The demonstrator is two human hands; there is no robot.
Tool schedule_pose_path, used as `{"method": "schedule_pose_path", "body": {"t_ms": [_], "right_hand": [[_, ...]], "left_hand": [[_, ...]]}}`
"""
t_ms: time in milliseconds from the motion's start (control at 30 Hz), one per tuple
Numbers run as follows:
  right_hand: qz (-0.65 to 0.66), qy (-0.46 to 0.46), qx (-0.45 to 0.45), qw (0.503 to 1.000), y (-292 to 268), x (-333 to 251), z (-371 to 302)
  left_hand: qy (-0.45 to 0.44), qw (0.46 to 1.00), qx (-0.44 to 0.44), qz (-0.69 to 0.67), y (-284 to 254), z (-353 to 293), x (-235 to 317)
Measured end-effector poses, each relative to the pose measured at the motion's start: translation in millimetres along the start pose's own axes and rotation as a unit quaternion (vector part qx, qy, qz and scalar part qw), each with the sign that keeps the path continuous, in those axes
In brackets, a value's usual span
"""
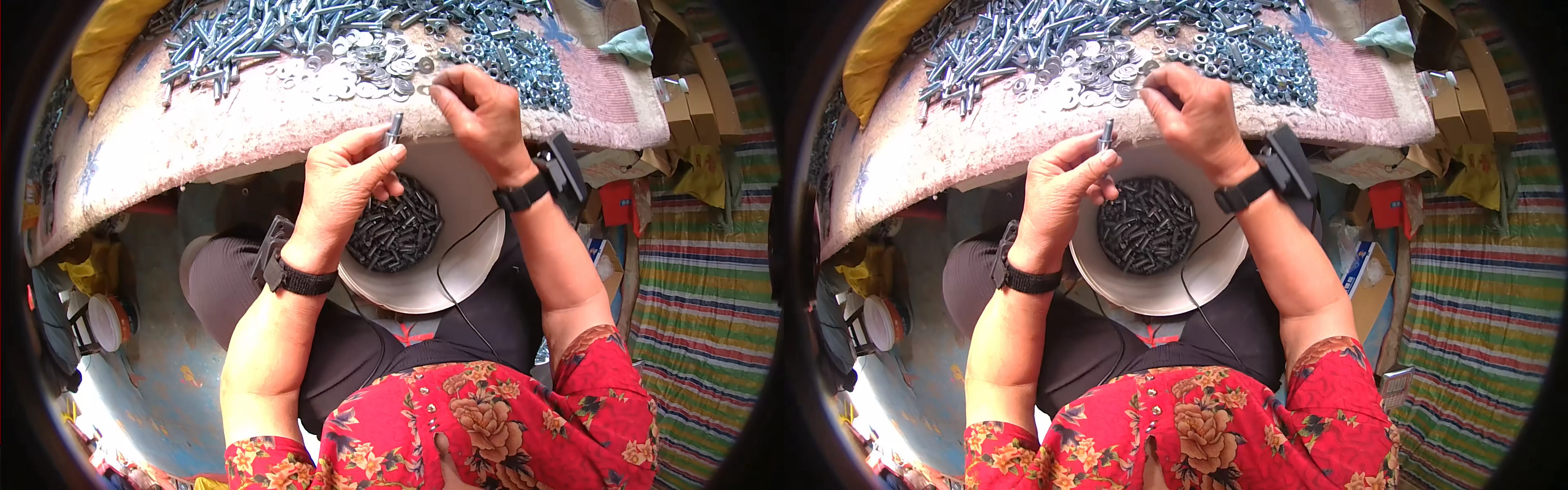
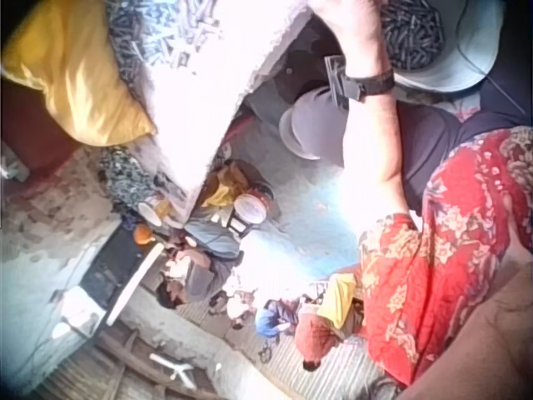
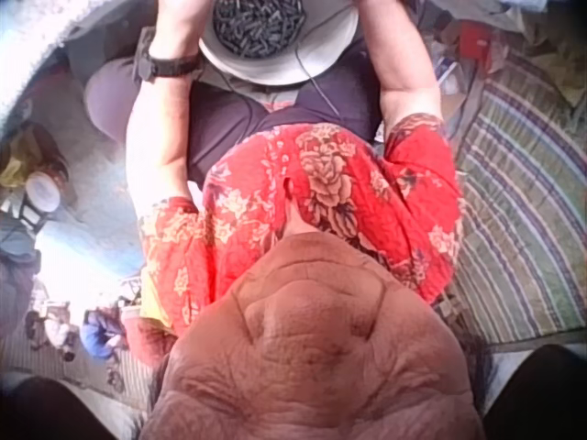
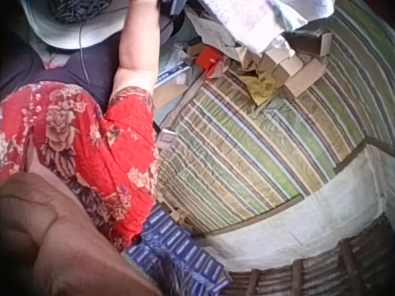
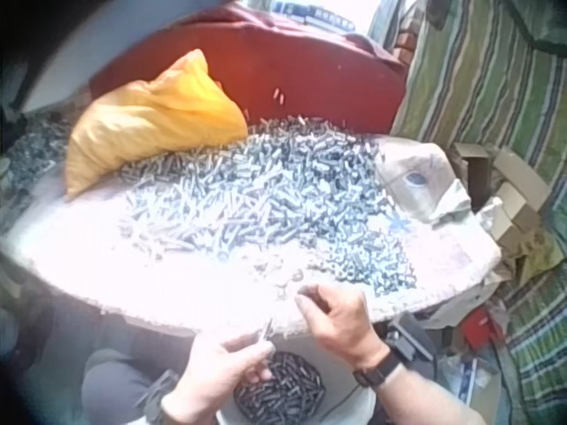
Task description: Assembling washers and nuts onto long bolts at an assembly table.
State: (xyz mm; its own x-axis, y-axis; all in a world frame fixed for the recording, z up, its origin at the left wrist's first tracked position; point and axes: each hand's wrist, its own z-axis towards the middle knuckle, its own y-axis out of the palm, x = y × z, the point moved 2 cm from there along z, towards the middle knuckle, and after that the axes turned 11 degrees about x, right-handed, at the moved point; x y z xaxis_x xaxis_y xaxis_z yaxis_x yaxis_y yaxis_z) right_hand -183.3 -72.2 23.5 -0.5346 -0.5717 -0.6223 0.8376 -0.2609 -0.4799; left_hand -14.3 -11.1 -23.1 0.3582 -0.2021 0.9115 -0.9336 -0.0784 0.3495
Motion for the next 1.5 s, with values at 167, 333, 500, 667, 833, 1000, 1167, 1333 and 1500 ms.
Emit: {"method": "schedule_pose_path", "body": {"t_ms": [167,333,500,667,833,1000,1167,1333,1500], "right_hand": [[0.038,-0.051,0.021,0.998,-4,-24,-24],[0.011,-0.145,0.063,0.987,-9,-24,-27],[0.05,-0.099,0.09,0.99,-25,-38,-30],[0.227,0.167,0.065,0.957,-22,-26,-24],[0.327,0.284,-0.011,0.901,-17,-20,-27],[0.399,0.381,0.005,0.834,-10,-21,-31],[0.427,0.32,0.033,0.845,-9,-20,-41],[0.3,0.277,-0.022,0.912,-13,-28,-43],[0.085,0.038,-0.084,0.992,-23,-4,-6]], "left_hand": [[0.0,1.0,-0.029,-0.011,15,0,3],[0.006,0.999,-0.044,-0.032,22,1,2],[0.054,0.998,-0.024,-0.028,22,3,3],[0.087,0.996,-0.023,0.008,28,2,1],[0.151,0.983,-0.009,0.102,27,3,-2],[0.199,0.973,0.001,0.119,24,5,-7],[0.123,0.99,-0.014,0.061,29,0,2],[0.077,0.996,-0.046,0.006,25,-2,1],[0.065,0.998,-0.018,0.004,11,-4,4]]}}
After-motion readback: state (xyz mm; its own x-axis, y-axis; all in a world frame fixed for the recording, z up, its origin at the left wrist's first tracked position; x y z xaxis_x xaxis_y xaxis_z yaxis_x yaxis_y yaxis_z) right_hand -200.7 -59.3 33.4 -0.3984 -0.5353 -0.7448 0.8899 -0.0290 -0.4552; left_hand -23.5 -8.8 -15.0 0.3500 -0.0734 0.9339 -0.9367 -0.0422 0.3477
